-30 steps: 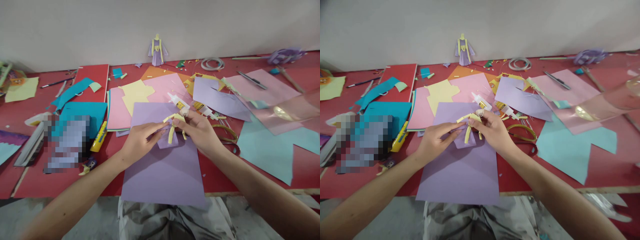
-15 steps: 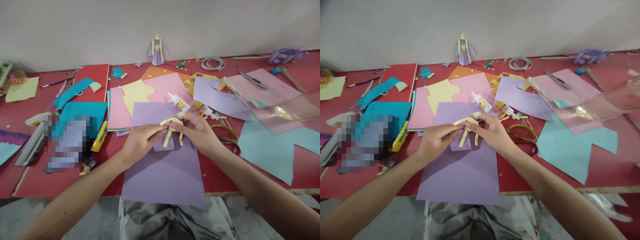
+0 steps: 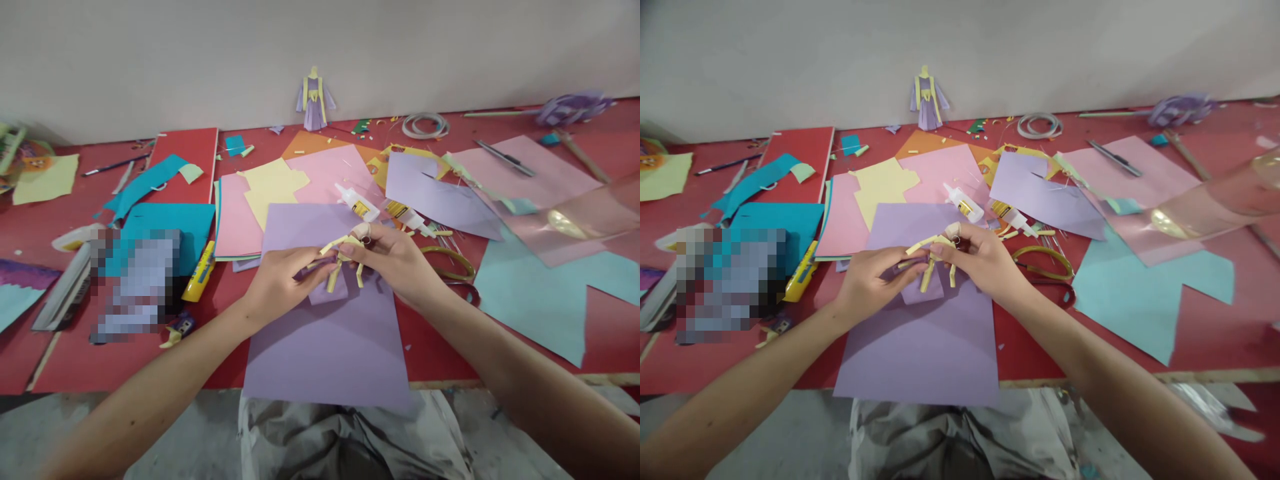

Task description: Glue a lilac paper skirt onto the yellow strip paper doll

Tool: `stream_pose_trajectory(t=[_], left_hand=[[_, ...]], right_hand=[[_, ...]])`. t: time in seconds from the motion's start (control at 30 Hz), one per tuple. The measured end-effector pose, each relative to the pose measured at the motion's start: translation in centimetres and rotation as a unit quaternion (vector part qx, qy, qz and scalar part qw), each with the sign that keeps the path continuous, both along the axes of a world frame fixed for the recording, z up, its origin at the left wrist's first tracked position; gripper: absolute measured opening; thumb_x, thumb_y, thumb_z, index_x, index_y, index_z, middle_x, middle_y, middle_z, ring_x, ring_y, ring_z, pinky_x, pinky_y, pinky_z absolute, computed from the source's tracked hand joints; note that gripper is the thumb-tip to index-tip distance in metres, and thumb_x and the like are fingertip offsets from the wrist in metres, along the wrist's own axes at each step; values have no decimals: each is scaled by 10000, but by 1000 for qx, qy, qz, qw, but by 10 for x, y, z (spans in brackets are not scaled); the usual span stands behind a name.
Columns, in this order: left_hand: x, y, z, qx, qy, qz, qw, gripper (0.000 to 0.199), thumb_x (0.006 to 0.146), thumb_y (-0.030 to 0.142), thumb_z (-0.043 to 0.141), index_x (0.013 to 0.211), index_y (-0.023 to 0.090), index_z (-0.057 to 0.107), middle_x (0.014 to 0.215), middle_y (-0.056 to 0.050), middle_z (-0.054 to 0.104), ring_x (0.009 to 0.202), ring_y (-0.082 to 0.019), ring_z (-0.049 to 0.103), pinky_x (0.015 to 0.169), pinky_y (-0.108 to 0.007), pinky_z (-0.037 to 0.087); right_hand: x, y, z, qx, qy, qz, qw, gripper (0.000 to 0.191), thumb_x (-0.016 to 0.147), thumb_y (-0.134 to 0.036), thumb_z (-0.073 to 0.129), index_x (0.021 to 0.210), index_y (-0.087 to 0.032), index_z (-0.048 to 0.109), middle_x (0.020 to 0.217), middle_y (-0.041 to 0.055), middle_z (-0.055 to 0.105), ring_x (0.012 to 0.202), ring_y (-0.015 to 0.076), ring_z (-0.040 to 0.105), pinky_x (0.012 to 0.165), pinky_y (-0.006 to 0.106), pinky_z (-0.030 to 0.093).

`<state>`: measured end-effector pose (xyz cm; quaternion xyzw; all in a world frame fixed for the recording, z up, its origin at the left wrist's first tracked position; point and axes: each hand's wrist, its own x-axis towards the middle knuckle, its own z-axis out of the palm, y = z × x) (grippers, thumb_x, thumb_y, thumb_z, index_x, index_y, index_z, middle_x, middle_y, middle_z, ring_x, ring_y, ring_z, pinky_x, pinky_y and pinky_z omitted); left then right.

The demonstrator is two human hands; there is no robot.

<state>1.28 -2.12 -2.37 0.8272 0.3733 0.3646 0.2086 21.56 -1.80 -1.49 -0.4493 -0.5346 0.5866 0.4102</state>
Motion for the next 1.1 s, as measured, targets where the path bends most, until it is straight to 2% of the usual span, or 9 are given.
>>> stream_pose_trajectory(t=[0.3, 0.43, 0.57, 0.77, 0.93, 1.1], left_hand=[[1, 0, 5, -89, -35, -3, 995, 193, 921, 268, 627, 1023, 156, 747, 928, -32, 788, 810, -120, 722, 718, -170, 507], [1, 1, 9, -193, -70, -15, 979, 269, 966, 333, 538, 966, 158, 742, 846, -19, 754, 705, -100, 643, 603, -183, 452], [2, 2, 9, -246, -94, -12, 965, 268, 969, 347, 526, 1011, 175, 728, 781, 7, 690, 628, -79, 537, 542, -189, 383], [4, 3, 6, -261, -88, -18, 961, 187, 939, 310, 570, 960, 171, 693, 888, -9, 715, 785, -119, 620, 670, -198, 446], [5, 1, 6, -249, -66, -5, 966, 145, 926, 286, 586, 955, 178, 679, 864, 14, 708, 762, -100, 619, 662, -176, 441], [4, -4, 7, -197, -23, 20, 980, 128, 925, 266, 572, 918, 173, 659, 760, 40, 665, 672, -76, 578, 624, -155, 423]], right_hand=[[0, 1, 0, 12, 6, 3, 1000, 276, 790, -436, 763, 790, -175, 670, 689, -11, 555, 577, 98, 511, 460, 230, 438], [0, 1, 1, 32, 0, -10, 999, 286, 790, -448, 759, 781, -177, 669, 664, -16, 554, 584, 98, 515, 479, 228, 433], [-1, 1, 0, 38, 4, -11, 999, 289, 787, -451, 760, 777, -181, 656, 648, -19, 547, 592, 105, 517, 477, 226, 450], [-5, 0, 1, 22, 2, -3, 1000, 334, 754, -485, 777, 784, -179, 648, 656, -21, 533, 557, 107, 516, 447, 247, 475], [-7, -2, -1, 44, -13, -14, 999, 320, 758, -465, 781, 794, -172, 657, 646, -21, 543, 579, 106, 507, 468, 239, 455], [-7, -2, -4, 63, -37, -17, 997, 315, 765, -455, 777, 778, -167, 649, 672, -12, 558, 627, 112, 518, 529, 249, 447]])
